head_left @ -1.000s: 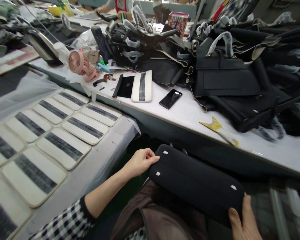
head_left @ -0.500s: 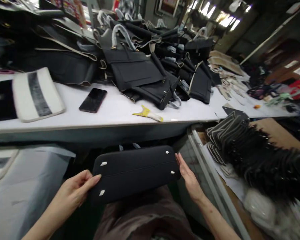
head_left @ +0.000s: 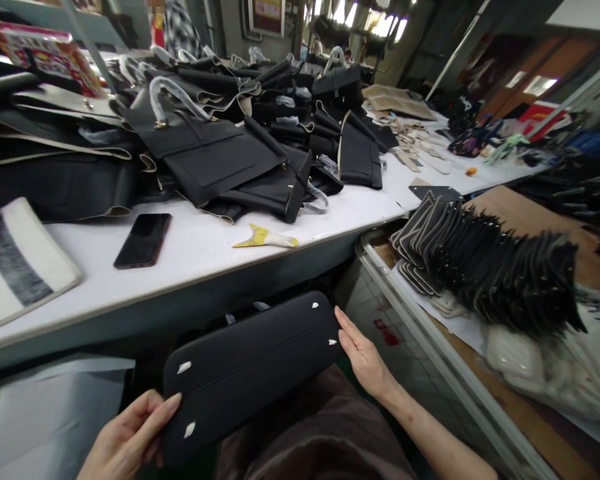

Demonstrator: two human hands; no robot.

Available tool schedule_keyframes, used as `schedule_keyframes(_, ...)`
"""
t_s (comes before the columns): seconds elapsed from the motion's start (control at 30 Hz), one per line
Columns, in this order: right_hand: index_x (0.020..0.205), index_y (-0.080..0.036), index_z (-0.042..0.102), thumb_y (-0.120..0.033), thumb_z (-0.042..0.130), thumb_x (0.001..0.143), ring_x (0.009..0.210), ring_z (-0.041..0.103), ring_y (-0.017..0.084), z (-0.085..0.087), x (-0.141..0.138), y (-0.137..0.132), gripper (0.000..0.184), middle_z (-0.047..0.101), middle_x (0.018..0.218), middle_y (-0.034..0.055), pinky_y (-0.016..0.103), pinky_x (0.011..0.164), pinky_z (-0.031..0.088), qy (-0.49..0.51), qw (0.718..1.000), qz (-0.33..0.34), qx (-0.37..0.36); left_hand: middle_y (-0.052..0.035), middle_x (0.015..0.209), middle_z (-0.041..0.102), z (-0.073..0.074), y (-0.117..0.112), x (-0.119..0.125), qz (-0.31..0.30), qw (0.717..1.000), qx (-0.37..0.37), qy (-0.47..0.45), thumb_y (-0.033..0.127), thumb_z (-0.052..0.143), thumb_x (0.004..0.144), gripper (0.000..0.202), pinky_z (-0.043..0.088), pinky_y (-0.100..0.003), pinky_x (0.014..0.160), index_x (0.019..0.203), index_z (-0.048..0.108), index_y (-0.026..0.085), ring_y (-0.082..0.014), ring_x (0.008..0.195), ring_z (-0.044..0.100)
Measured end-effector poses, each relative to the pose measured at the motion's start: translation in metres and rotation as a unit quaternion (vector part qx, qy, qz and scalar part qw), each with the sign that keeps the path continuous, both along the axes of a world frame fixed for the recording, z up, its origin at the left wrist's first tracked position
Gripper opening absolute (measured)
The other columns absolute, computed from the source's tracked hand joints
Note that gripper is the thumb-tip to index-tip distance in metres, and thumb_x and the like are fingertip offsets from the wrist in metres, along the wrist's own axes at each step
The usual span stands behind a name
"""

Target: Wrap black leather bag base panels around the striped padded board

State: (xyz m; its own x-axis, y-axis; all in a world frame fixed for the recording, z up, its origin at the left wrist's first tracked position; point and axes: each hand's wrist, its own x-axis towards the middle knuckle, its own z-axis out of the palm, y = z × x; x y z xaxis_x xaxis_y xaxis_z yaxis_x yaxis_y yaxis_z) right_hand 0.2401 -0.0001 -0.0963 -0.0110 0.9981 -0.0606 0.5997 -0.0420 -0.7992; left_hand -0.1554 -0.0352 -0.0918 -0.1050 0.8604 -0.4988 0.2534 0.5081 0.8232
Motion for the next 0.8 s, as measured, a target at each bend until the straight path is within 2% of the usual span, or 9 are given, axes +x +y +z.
schedule_keyframes(0.07,0.152,-0.02,0.028,-0.046,0.031,0.102,0.146,0.023,0.021,0.01,-0.006,0.003,0.057,0.026,0.158,0.0046,0.047,0.12,0.024,-0.109,0.992,0.022,0.059,0.0029,0.053,0.042,0.0,0.001,0.0,-0.001,1.0,-0.003,0.008,0.071,0.065,0.069,0.057,0.04,-0.022,0.048,0.053,0.05,0.019,-0.0117,0.05,0.041)
schedule_keyframes(0.17,0.154,-0.017,0.019,-0.057,0.038,0.097,0.149,0.014,0.025,0.025,-0.021,0.013,0.072,0.02,0.16,0.0058,0.05,0.122,0.019,-0.266,0.949,0.107,0.13,0.0038,0.053,0.041,0.007,0.002,0.005,0.01,1.0,-0.006,0.0,0.071,0.067,0.067,0.056,0.039,-0.022,0.046,0.055,0.05,0.018,-0.011,0.049,0.04)
schedule_keyframes(0.23,0.154,-0.015,0.021,-0.065,0.04,0.093,0.148,0.017,0.028,0.027,-0.032,0.021,0.081,0.021,0.159,0.0084,0.05,0.121,0.02,-0.31,0.924,0.173,0.14,0.0051,0.052,0.039,0.012,0.002,0.009,0.024,0.999,-0.002,-0.026,0.068,0.068,0.069,0.055,0.037,-0.021,0.045,0.057,0.048,0.018,-0.0098,0.047,0.039)
schedule_keyframes(0.33,0.154,-0.014,0.022,-0.068,0.04,0.091,0.147,0.021,0.03,0.019,-0.046,0.028,0.085,0.022,0.158,0.0118,0.051,0.119,0.024,-0.321,0.909,0.218,0.153,0.0072,0.05,0.038,0.017,0.002,0.014,0.04,0.997,-0.002,-0.065,0.063,0.069,0.073,0.051,0.035,-0.02,0.043,0.061,0.045,0.019,-0.008,0.044,0.038)
schedule_keyframes(0.53,0.156,-0.017,0.004,-0.058,0.038,0.096,0.146,0.022,0.033,-0.001,-0.076,0.027,0.08,0.017,0.16,0.012,0.057,0.118,0.017,-0.284,0.901,0.247,0.217,0.008,0.05,0.043,0.013,0.002,0.011,0.065,0.992,0.014,-0.105,0.056,0.07,0.075,0.046,0.036,-0.019,0.037,0.066,0.043,0.019,-0.0071,0.038,0.041)
schedule_keyframes(0.8,0.157,-0.017,-0.002,-0.061,0.038,0.094,0.146,0.021,0.033,-0.007,-0.142,0.024,0.087,0.013,0.161,0.012,0.053,0.115,0.023,-0.255,0.888,0.298,0.239,0.0075,0.05,0.044,0.002,-0.003,0.004,0.079,0.991,0.056,-0.092,0.051,0.067,0.08,0.042,0.031,-0.018,0.037,0.068,0.045,0.019,-0.0063,0.038,0.042)
